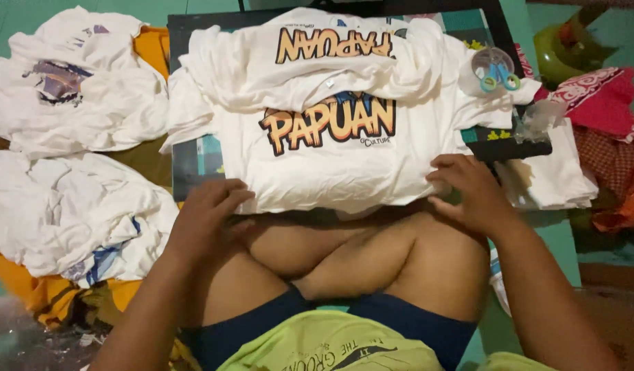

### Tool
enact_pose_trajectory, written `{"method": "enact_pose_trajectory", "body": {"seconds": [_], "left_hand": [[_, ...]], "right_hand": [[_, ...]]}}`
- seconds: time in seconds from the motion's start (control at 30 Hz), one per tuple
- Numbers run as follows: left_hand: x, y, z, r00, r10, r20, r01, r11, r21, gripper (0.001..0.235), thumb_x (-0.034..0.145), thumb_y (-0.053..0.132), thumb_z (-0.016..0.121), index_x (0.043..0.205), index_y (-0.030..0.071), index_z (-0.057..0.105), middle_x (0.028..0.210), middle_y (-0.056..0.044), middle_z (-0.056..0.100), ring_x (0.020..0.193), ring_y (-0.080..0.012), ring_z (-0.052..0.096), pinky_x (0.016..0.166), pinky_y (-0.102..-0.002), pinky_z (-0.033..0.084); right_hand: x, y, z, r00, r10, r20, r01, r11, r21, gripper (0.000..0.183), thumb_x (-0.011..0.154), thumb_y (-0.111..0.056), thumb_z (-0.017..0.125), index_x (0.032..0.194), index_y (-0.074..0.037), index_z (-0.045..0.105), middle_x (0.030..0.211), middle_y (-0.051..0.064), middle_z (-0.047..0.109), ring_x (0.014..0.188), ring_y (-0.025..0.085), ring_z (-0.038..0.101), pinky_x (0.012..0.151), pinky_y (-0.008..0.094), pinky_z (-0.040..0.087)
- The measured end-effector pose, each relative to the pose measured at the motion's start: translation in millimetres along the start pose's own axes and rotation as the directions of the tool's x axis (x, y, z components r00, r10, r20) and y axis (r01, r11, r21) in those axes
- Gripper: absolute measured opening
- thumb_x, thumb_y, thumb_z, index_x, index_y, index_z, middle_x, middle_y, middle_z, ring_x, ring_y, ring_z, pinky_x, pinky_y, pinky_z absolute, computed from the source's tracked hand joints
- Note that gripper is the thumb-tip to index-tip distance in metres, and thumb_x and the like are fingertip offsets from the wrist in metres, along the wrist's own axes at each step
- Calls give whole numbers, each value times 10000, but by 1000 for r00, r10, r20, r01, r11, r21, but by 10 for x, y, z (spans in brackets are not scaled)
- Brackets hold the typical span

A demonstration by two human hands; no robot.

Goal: The person folds a white t-shirt with a graphic print on it. They smooth the fabric, fold the sleeves inward, fold the shirt in half, and then fold it again into a compact rectangle. The folded shirt is placed on a pile of other folded shirts.

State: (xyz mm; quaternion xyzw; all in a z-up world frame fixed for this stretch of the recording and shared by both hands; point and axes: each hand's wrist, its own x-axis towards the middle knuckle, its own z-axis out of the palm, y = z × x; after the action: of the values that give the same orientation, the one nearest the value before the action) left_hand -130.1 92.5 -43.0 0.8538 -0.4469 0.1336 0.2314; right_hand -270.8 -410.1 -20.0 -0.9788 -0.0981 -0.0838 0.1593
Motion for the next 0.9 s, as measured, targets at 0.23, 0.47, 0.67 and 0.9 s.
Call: {"method": "enact_pose_trajectory", "body": {"seconds": [0.23,0.47,0.67,0.9], "left_hand": [[-140,-172,241,974,-3,-227,-9,999,-54,218,813,81,820,1004,84,715,1090,-119,701,977,-346,705,843,-463,538],[-231,19,179,647,-741,-180,407,535,-740,340,885,-35,728,778,108,439,857,-51,616,799,-182,614,786,-337,496],[-242,8,107,534,-819,-209,723,571,-390,254,893,127,806,823,140,562,658,-70,583,646,-272,600,649,-382,463],[204,600,-390,627,-774,89,742,629,232,336,887,359,628,1201,257,691,896,-54,751,868,-308,767,783,-443,573]], "right_hand": [[-99,112,262,982,33,-188,-39,999,-28,110,881,-138,776,884,-180,675,991,-21,672,931,252,696,791,378,532],[-297,629,622,810,453,-373,-56,693,719,353,916,52,644,678,-87,423,966,130,668,926,229,619,851,344,443],[-240,295,432,808,460,-369,-262,840,475,232,933,-43,749,824,-42,544,740,133,610,637,253,565,608,355,406],[-110,-313,-43,958,232,-169,-254,960,-116,162,990,-87,590,1067,-126,727,664,142,670,605,354,668,614,406,522]]}}
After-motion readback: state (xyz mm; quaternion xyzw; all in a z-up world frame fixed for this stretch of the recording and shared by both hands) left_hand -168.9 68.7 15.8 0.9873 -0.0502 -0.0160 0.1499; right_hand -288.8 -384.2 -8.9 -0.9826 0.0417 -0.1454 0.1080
